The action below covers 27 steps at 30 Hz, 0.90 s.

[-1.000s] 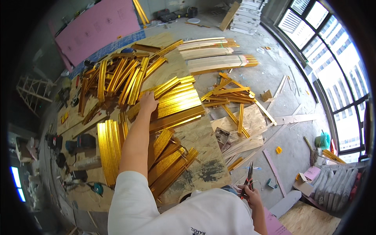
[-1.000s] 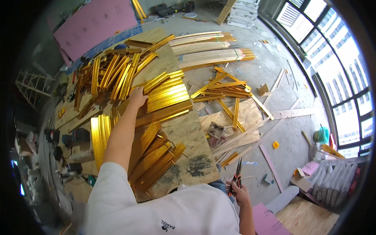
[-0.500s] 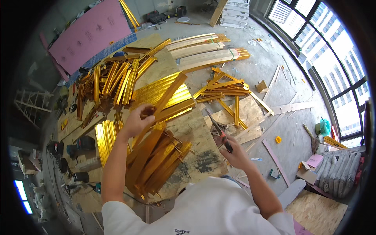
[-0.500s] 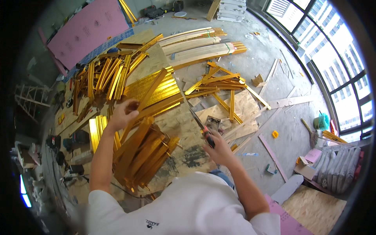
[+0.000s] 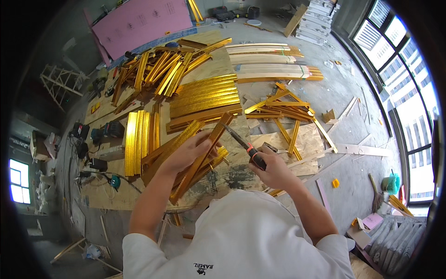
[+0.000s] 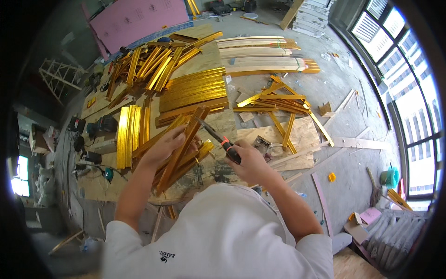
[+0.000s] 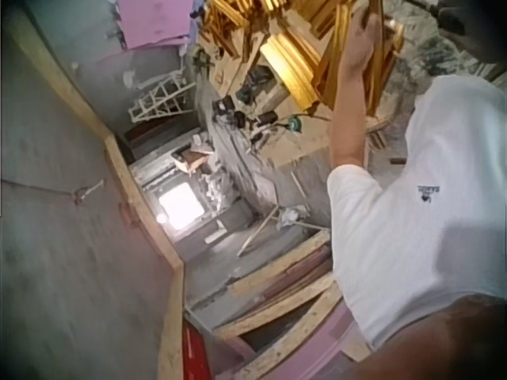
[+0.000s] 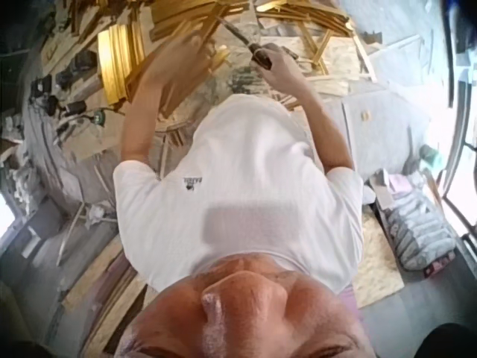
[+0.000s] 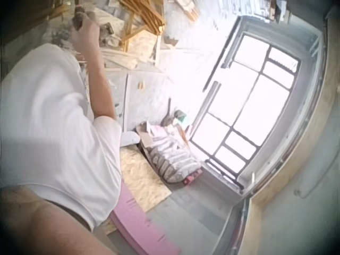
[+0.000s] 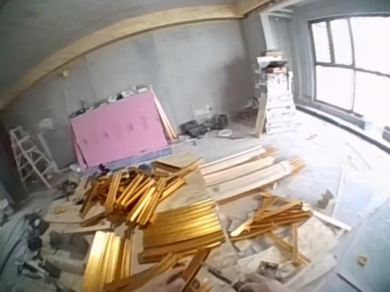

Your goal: The person uses a handheld power tool to cut gold-colored metal profiles on a workbench, then uses pliers to trim or deburr the cut edges. The person handles the profiles one at a time, placing finished pieces aside.

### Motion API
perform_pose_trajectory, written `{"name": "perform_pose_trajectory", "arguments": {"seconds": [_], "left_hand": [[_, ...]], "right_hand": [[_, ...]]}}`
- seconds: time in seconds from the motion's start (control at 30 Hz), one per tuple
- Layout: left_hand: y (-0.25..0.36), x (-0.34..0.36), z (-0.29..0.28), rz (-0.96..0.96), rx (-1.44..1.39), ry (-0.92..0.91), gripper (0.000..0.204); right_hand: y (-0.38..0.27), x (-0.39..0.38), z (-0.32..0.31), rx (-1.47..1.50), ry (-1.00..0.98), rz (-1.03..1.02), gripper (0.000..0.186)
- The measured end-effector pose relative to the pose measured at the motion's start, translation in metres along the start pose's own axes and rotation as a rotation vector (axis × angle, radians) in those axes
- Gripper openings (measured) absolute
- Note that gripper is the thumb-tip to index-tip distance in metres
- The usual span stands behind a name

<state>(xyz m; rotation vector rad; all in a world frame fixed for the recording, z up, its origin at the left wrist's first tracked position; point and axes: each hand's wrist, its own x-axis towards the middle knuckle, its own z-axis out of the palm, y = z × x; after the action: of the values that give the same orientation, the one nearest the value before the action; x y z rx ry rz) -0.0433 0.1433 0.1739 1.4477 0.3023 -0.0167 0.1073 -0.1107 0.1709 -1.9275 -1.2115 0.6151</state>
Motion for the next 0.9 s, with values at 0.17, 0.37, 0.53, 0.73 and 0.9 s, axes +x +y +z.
{"name": "perform_pose_trajectory", "arguments": {"seconds": [0.17,0.37,0.53,0.73,0.9], "left_hand": [[-0.020,0.024,0.022,0.045,0.171,0.080,0.048],[-0.002,0.025,0.047,0.122,0.401,0.184,0.049],[0.000,0.020,0.048,0.094,0.452,0.160,0.047],[-0.007,0.020,0.040,0.069,0.534,0.143,0.048],[-0.043,0.037,0.014,-0.098,0.750,0.171,0.067]], "right_hand": [[-0.001,-0.007,-0.003,-0.038,-0.003,-0.077,0.025],[0.006,-0.020,-0.018,0.015,-0.071,-0.072,0.031],[0.006,-0.023,-0.021,0.055,-0.171,-0.073,0.034],[0.008,-0.020,-0.015,0.039,-0.234,0.003,0.026],[0.029,-0.003,0.022,-0.156,-0.261,0.129,0.014]]}}
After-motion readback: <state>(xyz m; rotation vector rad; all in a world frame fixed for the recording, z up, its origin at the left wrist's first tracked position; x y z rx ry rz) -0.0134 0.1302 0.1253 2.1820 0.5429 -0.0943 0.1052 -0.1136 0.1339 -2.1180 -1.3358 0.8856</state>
